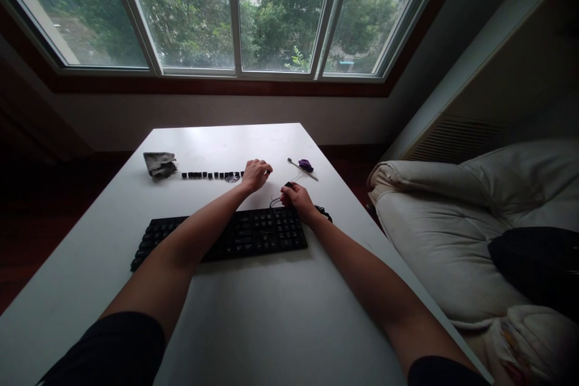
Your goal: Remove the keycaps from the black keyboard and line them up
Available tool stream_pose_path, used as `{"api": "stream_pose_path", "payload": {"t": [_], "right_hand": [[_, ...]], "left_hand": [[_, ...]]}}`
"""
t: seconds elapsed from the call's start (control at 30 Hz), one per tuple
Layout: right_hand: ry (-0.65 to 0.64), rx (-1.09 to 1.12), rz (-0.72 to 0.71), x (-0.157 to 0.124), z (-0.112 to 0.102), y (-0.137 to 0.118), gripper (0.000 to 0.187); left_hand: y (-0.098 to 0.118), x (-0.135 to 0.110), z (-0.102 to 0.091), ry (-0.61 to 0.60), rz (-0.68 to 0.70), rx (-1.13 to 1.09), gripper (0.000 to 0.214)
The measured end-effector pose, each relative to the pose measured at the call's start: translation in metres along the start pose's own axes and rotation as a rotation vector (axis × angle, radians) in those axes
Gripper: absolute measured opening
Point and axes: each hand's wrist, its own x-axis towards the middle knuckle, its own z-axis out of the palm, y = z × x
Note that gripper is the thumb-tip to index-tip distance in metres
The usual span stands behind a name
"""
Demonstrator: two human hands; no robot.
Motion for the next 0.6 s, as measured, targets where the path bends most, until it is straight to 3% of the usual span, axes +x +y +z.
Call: {"api": "stream_pose_path", "payload": {"t": [0.27,0.6], "right_hand": [[-0.013,0.005,-0.013,0.002,-0.001,0.004,0.034],[-0.001,-0.006,0.0,0.001,0.0,0.001,0.032]], "left_hand": [[-0.008,0.016,0.02,-0.018,-0.084,0.054,0.023],[-0.023,0.017,0.021,-0.014,-0.133,0.045,0.027]]}}
